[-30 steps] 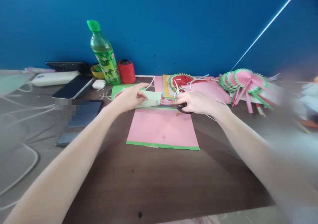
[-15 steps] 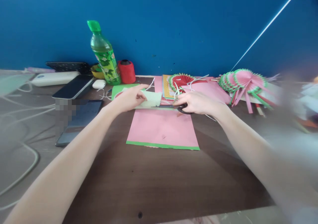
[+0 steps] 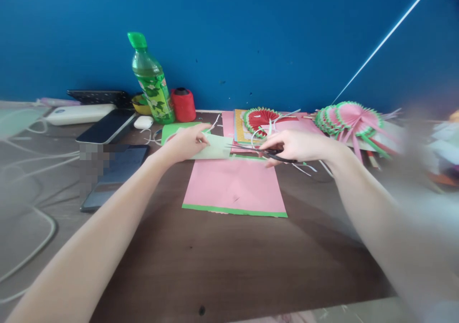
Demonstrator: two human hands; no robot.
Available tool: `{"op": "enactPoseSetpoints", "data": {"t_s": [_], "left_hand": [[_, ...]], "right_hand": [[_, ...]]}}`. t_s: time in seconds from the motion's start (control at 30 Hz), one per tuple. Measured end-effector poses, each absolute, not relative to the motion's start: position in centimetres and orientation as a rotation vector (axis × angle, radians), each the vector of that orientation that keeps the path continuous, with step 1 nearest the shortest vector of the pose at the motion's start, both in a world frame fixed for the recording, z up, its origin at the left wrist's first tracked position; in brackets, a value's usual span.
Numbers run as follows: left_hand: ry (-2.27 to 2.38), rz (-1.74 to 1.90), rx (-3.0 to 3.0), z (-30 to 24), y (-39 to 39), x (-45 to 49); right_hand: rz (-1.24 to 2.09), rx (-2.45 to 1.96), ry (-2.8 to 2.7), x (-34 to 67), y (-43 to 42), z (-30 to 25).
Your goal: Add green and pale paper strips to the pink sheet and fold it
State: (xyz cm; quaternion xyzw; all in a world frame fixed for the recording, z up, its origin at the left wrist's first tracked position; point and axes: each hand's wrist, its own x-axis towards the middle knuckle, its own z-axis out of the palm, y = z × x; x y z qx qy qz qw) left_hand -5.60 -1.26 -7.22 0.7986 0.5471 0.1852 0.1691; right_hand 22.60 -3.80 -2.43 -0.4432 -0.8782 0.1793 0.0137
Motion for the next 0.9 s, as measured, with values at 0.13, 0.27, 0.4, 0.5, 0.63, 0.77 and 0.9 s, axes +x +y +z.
{"op": "enactPoseSetpoints", "data": {"t_s": [0.13,0.27,0.4,0.5,0.63,0.77,0.9], "left_hand": [[1.452,0.507,2.220,-6.5,-2.0,-4.8],[1.210,0.687,2.060,-6.1,-2.7,-3.5],[0.933,0.685,1.855,-5.4,-4.2,-1.6],[0.880,0.585,1.834,-4.9,-5.3,-0.4],[0.949,0.453,1.936,-4.8,-5.9,0.2],[1.037,0.369,1.911,-5.1,-5.2,-0.8],[1.020,0.325,1.775,-5.1,-4.2,-3.0]], "right_hand": [[0.941,-1.263,-2.748,22.4,-4.8,-1.2],[1.047,-1.198,-2.699,22.5,-5.6,-0.1],[1.185,-1.093,-2.646,22.3,-6.1,0.1],[1.251,-0.977,-2.631,21.7,-6.2,-0.1],[1.362,-0.873,-2.615,21.4,-6.1,-0.3],[1.478,-0.798,-2.585,22.3,-5.9,-0.1],[1.347,-1.044,-2.446,23.8,-5.1,-0.1]]}}
